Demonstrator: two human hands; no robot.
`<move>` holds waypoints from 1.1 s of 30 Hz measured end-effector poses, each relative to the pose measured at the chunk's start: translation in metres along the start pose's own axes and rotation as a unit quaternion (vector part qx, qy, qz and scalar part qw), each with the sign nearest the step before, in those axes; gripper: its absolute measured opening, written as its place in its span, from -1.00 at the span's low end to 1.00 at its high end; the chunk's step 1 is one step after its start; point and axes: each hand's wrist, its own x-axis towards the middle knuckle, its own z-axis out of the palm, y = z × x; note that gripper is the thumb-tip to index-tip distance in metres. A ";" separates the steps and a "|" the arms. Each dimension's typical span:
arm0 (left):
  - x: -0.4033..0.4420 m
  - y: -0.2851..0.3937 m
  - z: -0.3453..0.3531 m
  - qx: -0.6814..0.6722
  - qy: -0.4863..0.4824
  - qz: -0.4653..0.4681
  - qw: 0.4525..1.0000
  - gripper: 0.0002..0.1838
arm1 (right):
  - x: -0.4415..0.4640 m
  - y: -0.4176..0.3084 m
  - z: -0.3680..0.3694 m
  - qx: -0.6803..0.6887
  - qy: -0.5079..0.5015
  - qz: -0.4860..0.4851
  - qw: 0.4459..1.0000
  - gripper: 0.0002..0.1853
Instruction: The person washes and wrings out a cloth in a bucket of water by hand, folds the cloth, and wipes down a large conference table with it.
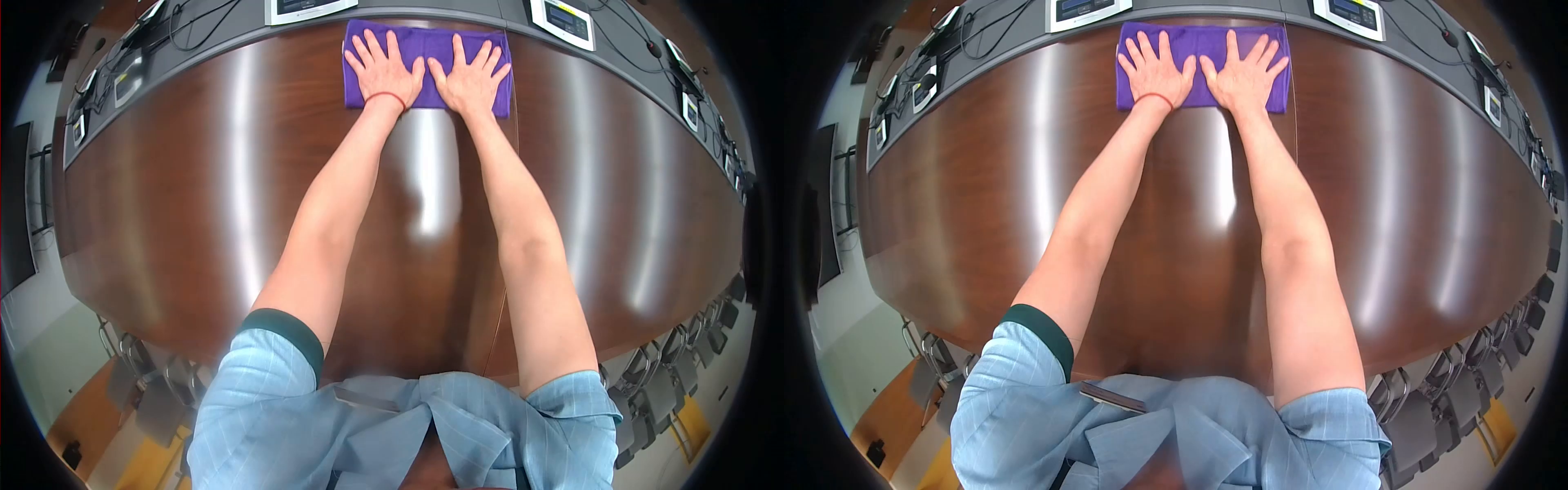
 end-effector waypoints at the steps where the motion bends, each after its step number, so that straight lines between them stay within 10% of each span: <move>1: -0.015 0.000 -0.003 0.004 0.003 0.002 1.000 -0.05 | -0.013 0.000 -0.004 0.007 -0.005 -0.001 1.000 -0.09; 20: -0.484 0.019 -0.158 -0.012 -0.121 0.011 0.992 -0.10 | -0.484 0.017 -0.154 0.061 -0.089 -0.017 0.994 -0.13; 33: -0.615 0.006 -0.207 -0.035 -0.193 0.021 0.980 -0.06 | -0.617 0.017 -0.194 0.075 -0.169 -0.023 0.982 -0.07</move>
